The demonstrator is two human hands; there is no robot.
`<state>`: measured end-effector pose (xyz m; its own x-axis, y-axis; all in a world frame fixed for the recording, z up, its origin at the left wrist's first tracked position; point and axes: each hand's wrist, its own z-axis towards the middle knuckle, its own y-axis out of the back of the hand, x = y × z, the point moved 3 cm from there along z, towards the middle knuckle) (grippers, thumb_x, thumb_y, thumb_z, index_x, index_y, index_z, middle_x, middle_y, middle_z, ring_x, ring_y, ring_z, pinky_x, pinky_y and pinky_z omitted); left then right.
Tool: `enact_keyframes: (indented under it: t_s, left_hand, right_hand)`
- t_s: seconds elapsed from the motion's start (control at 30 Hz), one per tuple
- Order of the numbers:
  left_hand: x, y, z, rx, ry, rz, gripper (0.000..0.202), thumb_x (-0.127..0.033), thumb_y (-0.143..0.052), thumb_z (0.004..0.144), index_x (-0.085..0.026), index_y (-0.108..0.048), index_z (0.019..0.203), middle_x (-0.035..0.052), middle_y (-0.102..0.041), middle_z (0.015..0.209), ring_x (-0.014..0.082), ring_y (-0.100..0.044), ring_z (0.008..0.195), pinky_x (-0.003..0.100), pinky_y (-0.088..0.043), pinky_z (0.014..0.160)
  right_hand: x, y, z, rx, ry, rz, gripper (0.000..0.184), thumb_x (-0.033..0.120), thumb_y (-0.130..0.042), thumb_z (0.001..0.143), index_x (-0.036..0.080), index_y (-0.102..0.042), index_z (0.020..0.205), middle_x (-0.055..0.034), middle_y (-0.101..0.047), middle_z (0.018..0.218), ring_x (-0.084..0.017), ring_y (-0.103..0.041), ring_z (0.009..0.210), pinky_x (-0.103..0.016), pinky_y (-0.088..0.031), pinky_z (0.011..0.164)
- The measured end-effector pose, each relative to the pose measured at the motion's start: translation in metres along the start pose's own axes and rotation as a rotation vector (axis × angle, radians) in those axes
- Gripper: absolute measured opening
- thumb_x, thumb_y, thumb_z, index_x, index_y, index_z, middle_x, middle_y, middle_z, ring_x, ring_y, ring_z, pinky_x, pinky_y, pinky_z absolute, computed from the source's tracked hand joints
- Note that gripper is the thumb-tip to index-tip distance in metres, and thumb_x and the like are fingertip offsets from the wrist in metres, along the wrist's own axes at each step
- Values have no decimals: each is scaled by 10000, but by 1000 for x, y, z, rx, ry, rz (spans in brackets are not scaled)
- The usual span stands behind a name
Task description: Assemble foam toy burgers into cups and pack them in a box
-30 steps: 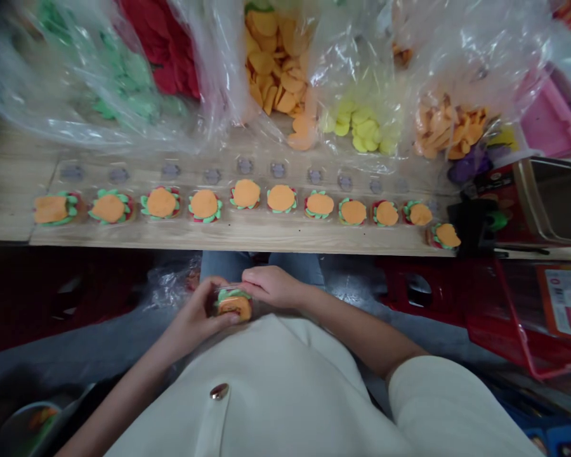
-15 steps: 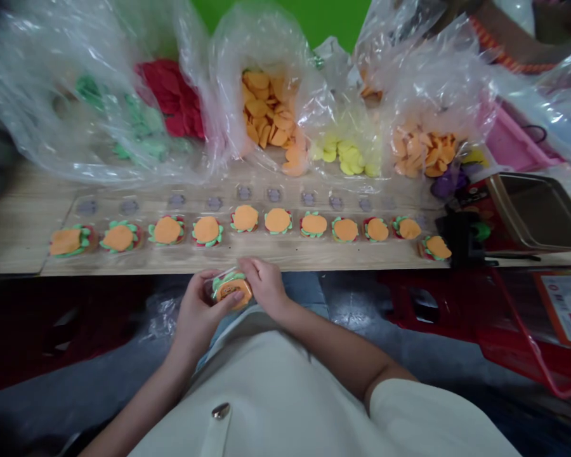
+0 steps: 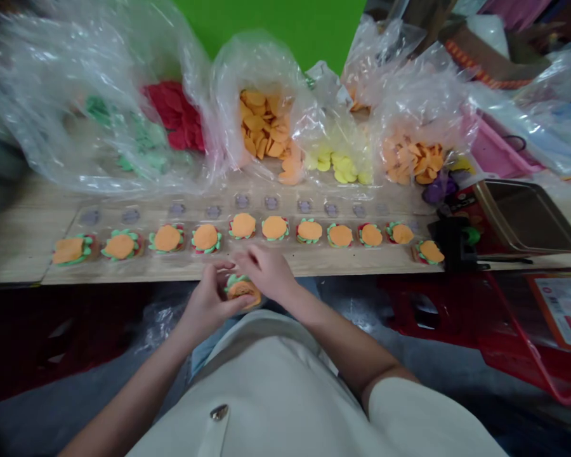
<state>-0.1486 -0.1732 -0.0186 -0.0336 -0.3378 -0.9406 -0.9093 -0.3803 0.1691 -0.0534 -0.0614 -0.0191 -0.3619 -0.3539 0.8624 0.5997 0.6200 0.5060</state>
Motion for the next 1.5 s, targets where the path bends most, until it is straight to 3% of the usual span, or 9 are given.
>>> enact_keyframes:
  t_s: [0.13,0.23,0.37,0.6,0.73,1.0,1.23,1.37,1.5]
  left_hand:
    - [12,-5,-16,169,80,-62,657,-249,-753,518,-197,-395,1067,34,-602,893,182,-592,799,294,-475,693]
    - [31,-7,-34,249,134,-182,532,-262,-732,564,-188,-447,1007,43,-571,971,174,-572,873,287,-470,743]
    - [52,-1,-51,57,260,-234,268,-340,-632,691,-161,-563,878,24,-606,851,147,-571,784,269,-464,716]
    - [39,8,-46,165,239,-134,202,-321,-625,697,-163,-652,819,43,-671,834,168,-591,780,277,-455,740]
    - [40,7,-42,223,195,-93,190,-319,-603,719,-178,-664,831,38,-672,833,170,-589,796,288,-447,770]
    - [58,-14,-52,129,379,-504,225,-260,-710,621,-168,-606,797,-5,-630,762,112,-575,682,234,-457,657]
    - [39,-7,-38,216,348,-354,167,-277,-676,666,-164,-639,783,16,-651,778,124,-580,701,257,-453,701]
    - [31,-11,-32,371,310,-287,163,-282,-639,697,-165,-641,810,24,-653,785,134,-579,714,269,-453,702]
    - [31,-19,-37,359,270,-291,154,-271,-645,679,-175,-636,798,26,-653,799,153,-587,750,297,-460,742]
  right_hand:
    - [-8,-17,-14,325,10,14,431,475,-392,847,168,-466,553,38,-415,503,-90,-372,505,-210,-247,486]
    - [-35,-30,-40,157,-179,118,461,508,-357,842,172,-425,533,38,-384,498,-92,-346,493,-219,-254,481]
    - [-56,-34,-68,-96,-330,172,443,510,-319,856,191,-362,551,38,-331,516,-99,-329,496,-229,-278,483]
    - [-25,-6,-76,329,114,53,313,343,-256,905,188,-430,696,10,-442,658,-115,-416,617,-235,-328,601]
    - [-25,6,-77,483,98,1,298,431,-392,853,186,-437,689,28,-437,645,-103,-388,586,-220,-307,557]
    - [-41,9,-87,487,11,25,327,401,-348,890,180,-459,677,17,-453,648,-106,-403,608,-223,-318,570]
    - [-44,10,-91,510,43,-74,330,358,-303,910,178,-447,674,12,-456,635,-109,-411,596,-223,-315,566]
    - [-21,12,-75,619,190,-281,231,353,-406,869,175,-494,751,-14,-510,721,-127,-429,642,-236,-302,575]
    - [1,16,-68,747,321,-352,147,242,-425,837,177,-522,747,-17,-534,709,-127,-435,614,-245,-283,554]
